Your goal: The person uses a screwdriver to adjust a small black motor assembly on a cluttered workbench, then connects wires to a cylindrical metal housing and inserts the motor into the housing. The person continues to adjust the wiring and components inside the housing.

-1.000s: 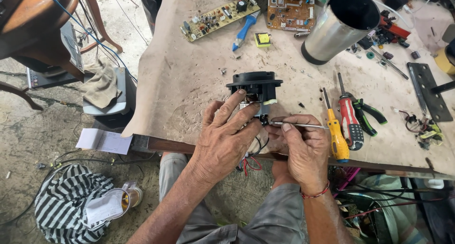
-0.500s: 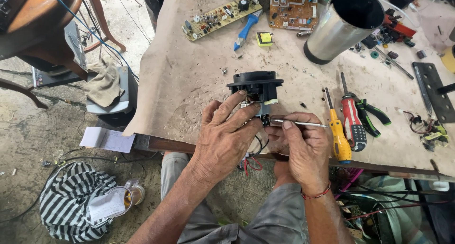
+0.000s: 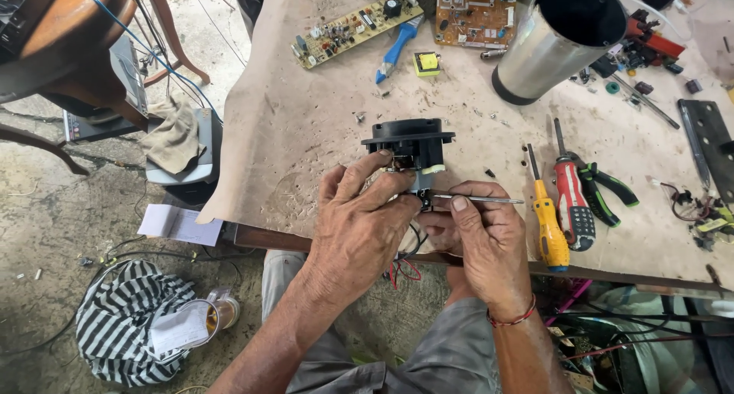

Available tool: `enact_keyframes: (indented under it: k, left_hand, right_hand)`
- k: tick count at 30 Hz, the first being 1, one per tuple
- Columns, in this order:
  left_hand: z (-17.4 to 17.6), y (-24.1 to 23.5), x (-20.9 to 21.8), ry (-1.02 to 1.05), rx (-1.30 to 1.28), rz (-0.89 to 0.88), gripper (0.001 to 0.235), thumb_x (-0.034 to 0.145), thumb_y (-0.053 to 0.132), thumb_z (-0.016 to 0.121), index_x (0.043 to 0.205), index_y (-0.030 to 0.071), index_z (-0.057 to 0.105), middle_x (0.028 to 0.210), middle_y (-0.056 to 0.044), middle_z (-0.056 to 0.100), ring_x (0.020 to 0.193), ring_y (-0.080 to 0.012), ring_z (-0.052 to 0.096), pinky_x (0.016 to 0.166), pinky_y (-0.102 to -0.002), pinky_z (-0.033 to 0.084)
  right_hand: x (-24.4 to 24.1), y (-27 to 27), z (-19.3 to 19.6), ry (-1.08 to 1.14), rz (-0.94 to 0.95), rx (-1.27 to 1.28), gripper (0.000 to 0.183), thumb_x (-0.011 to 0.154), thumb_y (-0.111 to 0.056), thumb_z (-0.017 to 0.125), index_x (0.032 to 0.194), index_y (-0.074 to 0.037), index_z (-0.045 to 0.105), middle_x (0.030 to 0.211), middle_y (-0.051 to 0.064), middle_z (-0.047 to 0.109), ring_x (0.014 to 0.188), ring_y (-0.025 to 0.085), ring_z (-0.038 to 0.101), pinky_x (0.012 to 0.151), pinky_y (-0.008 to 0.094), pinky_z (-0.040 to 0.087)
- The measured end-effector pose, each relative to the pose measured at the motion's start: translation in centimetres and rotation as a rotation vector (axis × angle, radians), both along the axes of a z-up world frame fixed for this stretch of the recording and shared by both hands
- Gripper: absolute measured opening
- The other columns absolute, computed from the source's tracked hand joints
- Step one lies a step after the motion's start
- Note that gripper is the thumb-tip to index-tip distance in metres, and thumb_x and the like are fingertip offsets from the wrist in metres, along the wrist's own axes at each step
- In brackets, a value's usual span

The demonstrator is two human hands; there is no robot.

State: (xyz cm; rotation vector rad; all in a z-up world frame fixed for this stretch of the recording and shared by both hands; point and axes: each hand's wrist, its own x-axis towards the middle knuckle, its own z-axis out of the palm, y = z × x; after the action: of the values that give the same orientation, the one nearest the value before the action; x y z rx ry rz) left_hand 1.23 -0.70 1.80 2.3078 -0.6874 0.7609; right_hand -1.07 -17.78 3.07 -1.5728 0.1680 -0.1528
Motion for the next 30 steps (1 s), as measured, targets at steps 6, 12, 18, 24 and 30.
enact_keyframes:
  k: [6, 12, 18, 24, 30]
  left_hand:
    - [-0.8, -0.3, -0.2, -0.006, -0.002, 0.015, 0.007, 0.096, 0.021, 0.070, 0.091, 0.022, 0.074, 0.117, 0.004, 0.068, 0.136, -0.0248, 0.051, 0.102, -0.049, 0.038]
    - [-1.2, -0.2, -1.0, 0.019, -0.099, -0.080, 0.015, 0.097, 0.010, 0.057, 0.106, 0.018, 0.066, 0.127, -0.005, 0.067, 0.143, -0.0334, 0.049, 0.107, -0.053, 0.041]
    - [-0.7, 0.4, -0.8, 0.032, -0.186, -0.196, 0.042, 0.088, 0.001, 0.055, 0.128, 0.010, 0.057, 0.145, -0.013, 0.059, 0.145, -0.0389, 0.048, 0.112, -0.055, 0.041]
    - [0.7, 0.9, -0.3, 0.094, -0.178, -0.299, 0.060, 0.080, 0.001, 0.056, 0.139, 0.011, 0.056, 0.143, -0.013, 0.060, 0.145, -0.0376, 0.048, 0.115, -0.058, 0.038]
    - [-1.0, 1.9, 4.6, 0.175, -0.583, -0.298, 0.035, 0.098, 0.020, 0.059, 0.131, 0.012, 0.063, 0.117, -0.014, 0.071, 0.114, -0.0292, 0.070, 0.100, -0.047, 0.053]
  right_hand:
    - [0.0, -0.2, -1.1, -0.035, 0.001, 0.034, 0.021, 0.102, -0.013, 0.059, 0.114, 0.004, 0.061, 0.094, 0.026, 0.076, 0.073, 0.029, 0.078, 0.059, 0.034, 0.069]
    - [-0.7, -0.2, -1.2, -0.123, -0.059, 0.005, 0.021, 0.107, -0.017, 0.055, 0.114, 0.002, 0.060, 0.087, 0.022, 0.075, 0.065, 0.021, 0.074, 0.055, 0.028, 0.066]
    - [-1.2, 0.4, -1.5, -0.179, -0.115, -0.049, 0.016, 0.106, -0.015, 0.058, 0.111, 0.000, 0.062, 0.094, 0.022, 0.077, 0.069, 0.019, 0.074, 0.055, 0.029, 0.064]
    - [-0.3, 0.0, -1.1, 0.011, -0.113, -0.038, 0.024, 0.108, -0.029, 0.053, 0.116, -0.006, 0.058, 0.091, 0.019, 0.077, 0.062, 0.019, 0.072, 0.033, 0.037, 0.058]
    - [-0.8, -0.1, -1.0, -0.219, -0.042, -0.076, 0.021, 0.109, -0.024, 0.049, 0.111, -0.005, 0.057, 0.103, 0.019, 0.077, 0.081, 0.021, 0.076, 0.058, 0.028, 0.065]
